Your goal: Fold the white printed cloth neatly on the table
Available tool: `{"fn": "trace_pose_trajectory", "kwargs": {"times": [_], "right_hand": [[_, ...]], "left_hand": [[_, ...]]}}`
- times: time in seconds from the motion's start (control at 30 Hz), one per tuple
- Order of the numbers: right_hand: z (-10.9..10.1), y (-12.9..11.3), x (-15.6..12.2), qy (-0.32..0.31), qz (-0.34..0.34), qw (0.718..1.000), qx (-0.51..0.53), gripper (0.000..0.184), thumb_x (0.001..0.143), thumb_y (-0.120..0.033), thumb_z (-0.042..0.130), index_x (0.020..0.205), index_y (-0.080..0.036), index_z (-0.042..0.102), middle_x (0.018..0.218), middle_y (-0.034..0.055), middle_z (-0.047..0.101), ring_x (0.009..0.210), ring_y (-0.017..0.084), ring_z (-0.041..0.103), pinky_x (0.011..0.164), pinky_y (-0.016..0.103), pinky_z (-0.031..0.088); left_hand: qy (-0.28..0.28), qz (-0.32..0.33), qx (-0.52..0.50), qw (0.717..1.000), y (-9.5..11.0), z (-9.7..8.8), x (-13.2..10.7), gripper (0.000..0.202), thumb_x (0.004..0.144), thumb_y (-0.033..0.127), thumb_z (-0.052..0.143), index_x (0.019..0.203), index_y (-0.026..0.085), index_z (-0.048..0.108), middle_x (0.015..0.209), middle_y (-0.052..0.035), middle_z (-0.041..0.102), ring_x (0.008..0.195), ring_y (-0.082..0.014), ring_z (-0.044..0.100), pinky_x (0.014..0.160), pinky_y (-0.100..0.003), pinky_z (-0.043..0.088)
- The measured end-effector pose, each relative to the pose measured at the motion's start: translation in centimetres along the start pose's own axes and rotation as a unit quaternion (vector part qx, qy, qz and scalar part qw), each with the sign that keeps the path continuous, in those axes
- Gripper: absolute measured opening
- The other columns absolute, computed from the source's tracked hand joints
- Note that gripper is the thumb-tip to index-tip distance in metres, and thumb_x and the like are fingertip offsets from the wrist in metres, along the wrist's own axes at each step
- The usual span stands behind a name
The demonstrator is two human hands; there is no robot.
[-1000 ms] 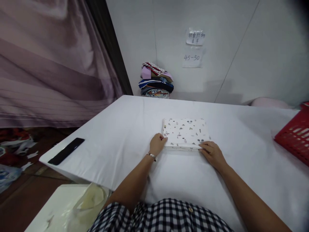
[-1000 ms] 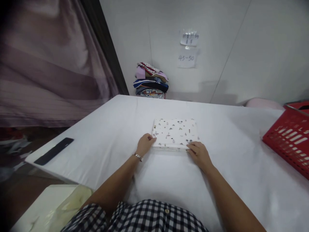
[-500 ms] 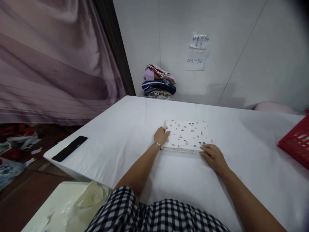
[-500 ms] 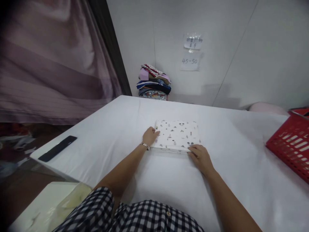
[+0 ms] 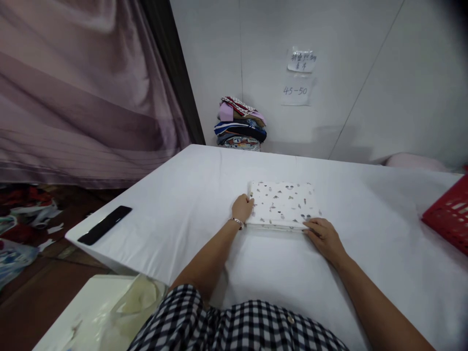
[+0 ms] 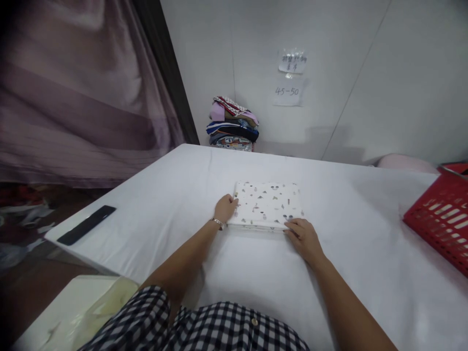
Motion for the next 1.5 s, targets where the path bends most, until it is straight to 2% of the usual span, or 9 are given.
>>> {"fn": "trace_pose_trajectory", "kwargs": {"times": [0.17, 0.5, 0.63, 0.8, 0.97, 1.13, 1.23, 1.33, 1.5], "right_hand": [[0.1, 0.2, 0.0, 0.0, -0.003, 1.0, 0.003, 0.021, 0.085, -0.032, 0.052, 0.1, -0.025, 0.065, 0.096, 0.0062, 0.062, 0.091, 0.023, 0.056, 0.078, 0.04, 0.047], [0.0, -0.2, 0.3, 0.004, -0.002, 1.0, 0.003, 0.021, 0.086, -0.032, 0.051, 0.101, -0.025, 0.065, 0.096, 0.006, 0.063, 0.092, 0.022, 0.056, 0.079, 0.039, 0.046], [-0.1, -0.2, 0.4, 0.003, 0.001, 1.0, 0.001, 0.022, 0.086, -0.032, 0.051, 0.102, -0.025, 0.064, 0.097, 0.0067, 0.063, 0.091, 0.022, 0.056, 0.078, 0.039, 0.045], [-0.1, -0.2, 0.5, -0.005, 0.006, 1.0, -0.002, 0.022, 0.085, -0.031, 0.052, 0.102, -0.026, 0.065, 0.096, 0.0066, 0.063, 0.09, 0.021, 0.056, 0.077, 0.039, 0.045], [-0.3, -0.7, 0.6, 0.003, 0.03, 0.999, 0.034, 0.021, 0.083, -0.032, 0.055, 0.1, -0.026, 0.065, 0.097, 0.0061, 0.063, 0.092, 0.021, 0.055, 0.08, 0.038, 0.045], [-0.7, -0.8, 0.8, 0.028, 0.131, 0.973, 0.187, 0.018, 0.08, -0.036, 0.057, 0.091, -0.024, 0.066, 0.094, 0.005, 0.063, 0.089, 0.019, 0.058, 0.078, 0.034, 0.046], [-1.1, 0.3, 1.0, 0.095, 0.196, 0.947, 0.235, 0.022, 0.08, -0.039, 0.054, 0.083, -0.021, 0.066, 0.087, 0.0046, 0.064, 0.083, 0.018, 0.059, 0.074, 0.032, 0.047], [-1.6, 2.1, 1.3, 0.135, 0.284, 0.934, 0.171, 0.028, 0.08, -0.041, 0.049, 0.086, -0.019, 0.066, 0.091, 0.0056, 0.065, 0.082, 0.018, 0.059, 0.071, 0.031, 0.047], [-1.8, 4.8, 3.0, 0.045, 0.393, 0.916, 0.065, 0.035, 0.077, -0.043, 0.052, 0.097, -0.017, 0.065, 0.085, 0.0058, 0.067, 0.075, 0.018, 0.061, 0.068, 0.03, 0.046]], "left_hand": [[-0.006, -0.002, 0.007, 1.0, 0.7, -0.2, 0.9, 0.028, 0.084, 0.045, 0.047, 0.072, 0.02, 0.05, 0.077, -0.0028, 0.061, 0.071, -0.016, 0.055, 0.058, -0.026, 0.034], [0.011, 0.028, 0.084, 0.996, 0.3, 0.3, 0.5, 0.023, 0.087, 0.038, 0.039, 0.076, 0.02, 0.05, 0.086, -0.006, 0.06, 0.081, -0.019, 0.057, 0.066, -0.029, 0.038], [0.028, 0.059, 0.102, 0.993, 1.3, -0.5, 0.4, 0.021, 0.085, 0.036, 0.043, 0.094, 0.019, 0.052, 0.104, -0.0093, 0.059, 0.093, -0.0218, 0.056, 0.074, -0.032, 0.042], [0.046, 0.163, 0.123, 0.978, 2.6, -0.1, -0.3, 0.045, 0.084, 0.035, 0.047, 0.125, 0.017, 0.042, 0.14, -0.0128, 0.037, 0.129, -0.0253, 0.033, 0.1, -0.037, 0.032], [-0.022, 0.148, 0.106, 0.983, 1.8, 1.4, -1.0, 0.047, 0.088, 0.038, 0.039, 0.13, 0.015, 0.039, 0.146, -0.0141, 0.027, 0.127, -0.0257, 0.038, 0.099, -0.037, 0.034], [-0.015, 0.15, 0.108, 0.983, 1.7, 1.4, -1.1, 0.045, 0.089, 0.038, 0.037, 0.128, 0.016, 0.042, 0.147, -0.0126, 0.027, 0.123, -0.0268, 0.043, 0.096, -0.038, 0.037], [-0.01, 0.151, 0.115, 0.982, 1.9, 1.3, -1.1, 0.045, 0.088, 0.038, 0.038, 0.127, 0.017, 0.043, 0.146, -0.0128, 0.028, 0.122, -0.026, 0.044, 0.096, -0.037, 0.037], [-0.009, 0.152, 0.118, 0.981, 2.1, 1.2, -1.3, 0.044, 0.088, 0.038, 0.038, 0.127, 0.017, 0.043, 0.146, -0.0128, 0.028, 0.12, -0.0254, 0.046, 0.095, -0.037, 0.038], [-0.008, 0.15, 0.121, 0.981, 2.3, 1.0, -1.5, 0.044, 0.089, 0.037, 0.037, 0.126, 0.016, 0.043, 0.146, -0.0138, 0.028, 0.121, -0.0261, 0.044, 0.095, -0.037, 0.038]]}}
Point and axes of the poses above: each hand's wrist, its own x-axis towards the middle knuckle, its own z-axis out of the palm, y = z × x, the point moved 2 cm from there along x, towards the middle knuckle
